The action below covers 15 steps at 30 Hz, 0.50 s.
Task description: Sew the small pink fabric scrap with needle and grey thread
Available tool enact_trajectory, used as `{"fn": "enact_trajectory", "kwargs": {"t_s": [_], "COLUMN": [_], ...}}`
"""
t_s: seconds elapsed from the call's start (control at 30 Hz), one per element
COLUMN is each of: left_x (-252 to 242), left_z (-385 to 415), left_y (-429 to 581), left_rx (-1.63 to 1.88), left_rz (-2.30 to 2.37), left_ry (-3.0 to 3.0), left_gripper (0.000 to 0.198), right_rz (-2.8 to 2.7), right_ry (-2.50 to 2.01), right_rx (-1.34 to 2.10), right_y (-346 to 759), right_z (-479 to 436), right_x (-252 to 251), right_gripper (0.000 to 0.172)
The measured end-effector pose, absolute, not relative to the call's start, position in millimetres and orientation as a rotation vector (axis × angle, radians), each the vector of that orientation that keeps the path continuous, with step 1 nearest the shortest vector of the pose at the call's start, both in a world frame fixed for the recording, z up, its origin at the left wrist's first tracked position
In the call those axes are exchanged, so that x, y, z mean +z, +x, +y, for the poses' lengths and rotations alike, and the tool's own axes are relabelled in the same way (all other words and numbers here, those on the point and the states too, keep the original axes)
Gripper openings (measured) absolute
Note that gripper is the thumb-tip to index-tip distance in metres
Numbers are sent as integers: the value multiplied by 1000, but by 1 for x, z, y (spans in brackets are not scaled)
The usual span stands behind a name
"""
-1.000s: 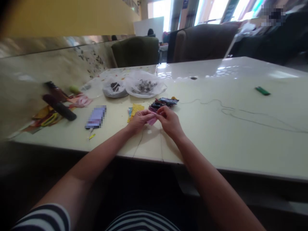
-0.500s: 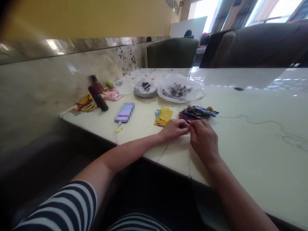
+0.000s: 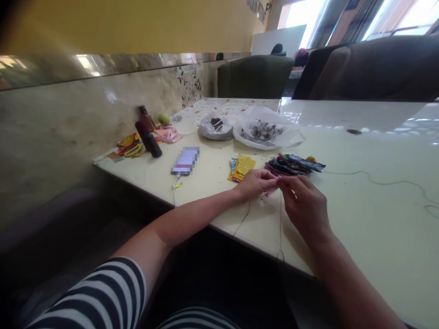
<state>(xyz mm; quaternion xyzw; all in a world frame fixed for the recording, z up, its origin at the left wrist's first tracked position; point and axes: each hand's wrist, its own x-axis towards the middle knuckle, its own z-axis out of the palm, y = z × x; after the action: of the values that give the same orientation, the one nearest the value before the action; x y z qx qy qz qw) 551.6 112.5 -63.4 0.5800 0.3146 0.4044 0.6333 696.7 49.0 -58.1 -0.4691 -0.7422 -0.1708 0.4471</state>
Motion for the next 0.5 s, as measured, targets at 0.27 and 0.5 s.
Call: {"fn": "enact_trajectory", "kwargs": {"t_s": [0.27,0.5], "left_x": [-68,-59], "left_z": [118,118], "left_y": [554,551], "left_rx": [889,887], "left_rz": [590,794], "left_ry": [1282,1538], "left_gripper": [58,22], "right_rz": [-1818,-1646], "right_ry": [-1191,-1140], "right_rx": [-351,-147], "right_y": [697,685], "right_z": [50,44], "right_x": [-60,-51], "right_gripper": [15,19]}}
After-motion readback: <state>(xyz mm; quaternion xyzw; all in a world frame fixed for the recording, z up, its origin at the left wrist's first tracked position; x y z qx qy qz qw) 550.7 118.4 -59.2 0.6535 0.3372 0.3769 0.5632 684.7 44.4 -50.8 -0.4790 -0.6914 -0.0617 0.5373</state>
